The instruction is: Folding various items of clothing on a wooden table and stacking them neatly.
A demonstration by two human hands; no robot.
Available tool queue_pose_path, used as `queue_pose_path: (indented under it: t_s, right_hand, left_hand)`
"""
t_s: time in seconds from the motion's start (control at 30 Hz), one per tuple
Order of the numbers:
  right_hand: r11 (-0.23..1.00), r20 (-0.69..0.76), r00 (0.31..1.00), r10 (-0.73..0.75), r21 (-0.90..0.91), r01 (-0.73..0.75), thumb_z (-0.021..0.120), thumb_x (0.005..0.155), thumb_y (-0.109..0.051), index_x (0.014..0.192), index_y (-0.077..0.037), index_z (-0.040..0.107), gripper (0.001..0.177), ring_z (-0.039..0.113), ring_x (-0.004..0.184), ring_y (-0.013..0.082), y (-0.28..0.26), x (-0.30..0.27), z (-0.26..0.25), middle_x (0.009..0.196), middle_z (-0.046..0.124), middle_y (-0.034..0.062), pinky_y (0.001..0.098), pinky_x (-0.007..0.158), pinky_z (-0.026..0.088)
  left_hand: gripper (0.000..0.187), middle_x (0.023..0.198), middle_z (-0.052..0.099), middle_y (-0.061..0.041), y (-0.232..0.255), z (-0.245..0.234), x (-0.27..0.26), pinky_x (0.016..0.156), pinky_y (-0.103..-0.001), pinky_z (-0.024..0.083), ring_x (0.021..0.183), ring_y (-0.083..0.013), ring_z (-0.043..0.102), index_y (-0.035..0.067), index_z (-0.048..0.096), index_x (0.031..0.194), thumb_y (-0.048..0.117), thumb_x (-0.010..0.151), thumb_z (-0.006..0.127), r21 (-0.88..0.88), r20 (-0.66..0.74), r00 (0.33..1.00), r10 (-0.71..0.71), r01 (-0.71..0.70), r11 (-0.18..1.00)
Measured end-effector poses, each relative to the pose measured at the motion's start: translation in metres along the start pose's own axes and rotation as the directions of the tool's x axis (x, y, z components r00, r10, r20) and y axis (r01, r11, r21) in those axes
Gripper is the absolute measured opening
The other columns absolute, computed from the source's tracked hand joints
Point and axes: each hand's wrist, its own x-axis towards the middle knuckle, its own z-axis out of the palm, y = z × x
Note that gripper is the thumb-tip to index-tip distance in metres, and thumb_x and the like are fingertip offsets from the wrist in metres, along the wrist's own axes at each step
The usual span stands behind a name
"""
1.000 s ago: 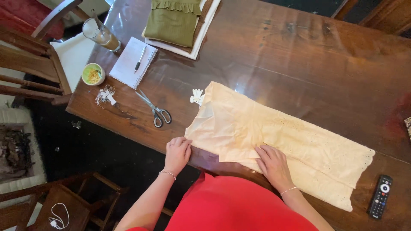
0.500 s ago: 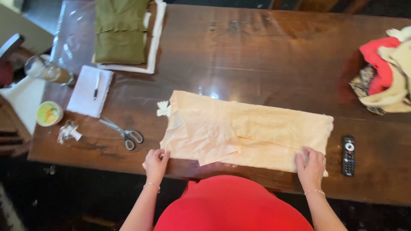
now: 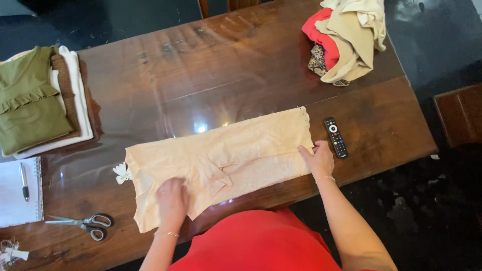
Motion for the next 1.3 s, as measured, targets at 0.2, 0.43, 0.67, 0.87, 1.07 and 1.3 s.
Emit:
queue_pose_path:
  t_s: [0.2,0.43,0.67,0.87,1.07,1.3]
  right_hand:
    - [0.982,0.077,0.992,-0.1,-0.155,0.111,0.071,0.092,-0.063,0.119,-0.01,0.072,0.059,0.073,0.119,0.0402,0.035,0.048,0.035,0.118,0.08,0.0141,0.0536,0.096,0.058]
    - [0.988,0.086,0.986,-0.143,0.061,0.138,0.067,0.097,-0.045,0.122,-0.003,0.069,0.049,0.068,0.12,0.0497,0.024,0.037,0.031,0.117,0.073,0.0295,0.06,0.097,0.056]
    - [0.931,0.144,0.964,-0.226,0.322,0.17,0.067,0.101,-0.032,0.145,-0.004,0.064,0.052,0.063,0.128,0.0482,-0.047,-0.025,-0.021,0.129,0.071,0.0314,0.0582,0.105,0.052]
    - [0.794,0.161,0.796,-0.584,0.318,0.518,0.07,0.099,-0.027,0.133,-0.009,0.069,0.038,0.07,0.113,0.0476,-0.083,-0.079,0.011,0.111,0.075,0.0286,0.0559,0.094,0.057]
    - [0.519,-0.023,0.543,-0.839,0.263,0.813,0.077,0.095,-0.023,0.109,-0.014,0.076,0.017,0.068,0.068,0.0189,-0.071,-0.157,0.062,0.084,0.071,0.0046,0.0341,0.066,0.057]
    - [0.626,0.416,0.495,-0.763,0.283,0.727,0.051,0.1,-0.062,0.169,-0.008,0.015,0.095,0.025,0.161,0.0374,-0.132,-0.203,0.16,0.178,0.017,0.0158,0.0511,0.122,0.037]
  left_hand:
    - [0.055,0.169,0.043,-0.007,0.145,0.052,0.078,0.126,-0.061,0.024,0.16,-0.0335,0.03,0.024,0.049,0.16,0.029,0.105,0.054,0.0,0.066,0.854,0.517,-0.518,0.855]
    - [0.074,0.182,0.008,0.003,0.199,0.081,0.101,0.132,-0.063,-0.002,0.167,-0.0289,0.001,0.036,0.02,0.171,0.071,0.106,0.028,0.118,0.323,0.792,0.519,-0.577,0.808]
    - [0.082,0.168,0.041,-0.007,0.24,0.044,0.119,0.126,-0.059,0.029,0.158,-0.0312,0.033,0.028,0.043,0.163,0.079,0.098,0.048,-0.567,0.502,0.822,0.269,0.078,0.82]
    - [0.072,0.135,0.062,-0.019,0.236,0.072,0.139,0.079,-0.058,0.062,0.115,-0.0366,0.069,0.018,0.046,0.152,0.045,0.096,0.082,-0.717,0.667,0.709,0.228,0.694,-0.062]
    - [0.053,0.119,0.068,-0.02,0.193,0.097,0.15,0.065,-0.042,0.065,0.091,-0.0278,0.074,0.006,0.039,0.144,0.008,0.099,0.067,-0.742,0.661,0.749,0.044,0.661,-0.111]
    - [0.059,0.135,0.068,-0.008,0.187,-0.049,0.119,0.098,-0.036,0.056,0.117,-0.0204,0.064,0.011,0.05,0.156,0.012,0.098,0.056,-0.866,0.482,0.851,0.207,0.499,-0.034]
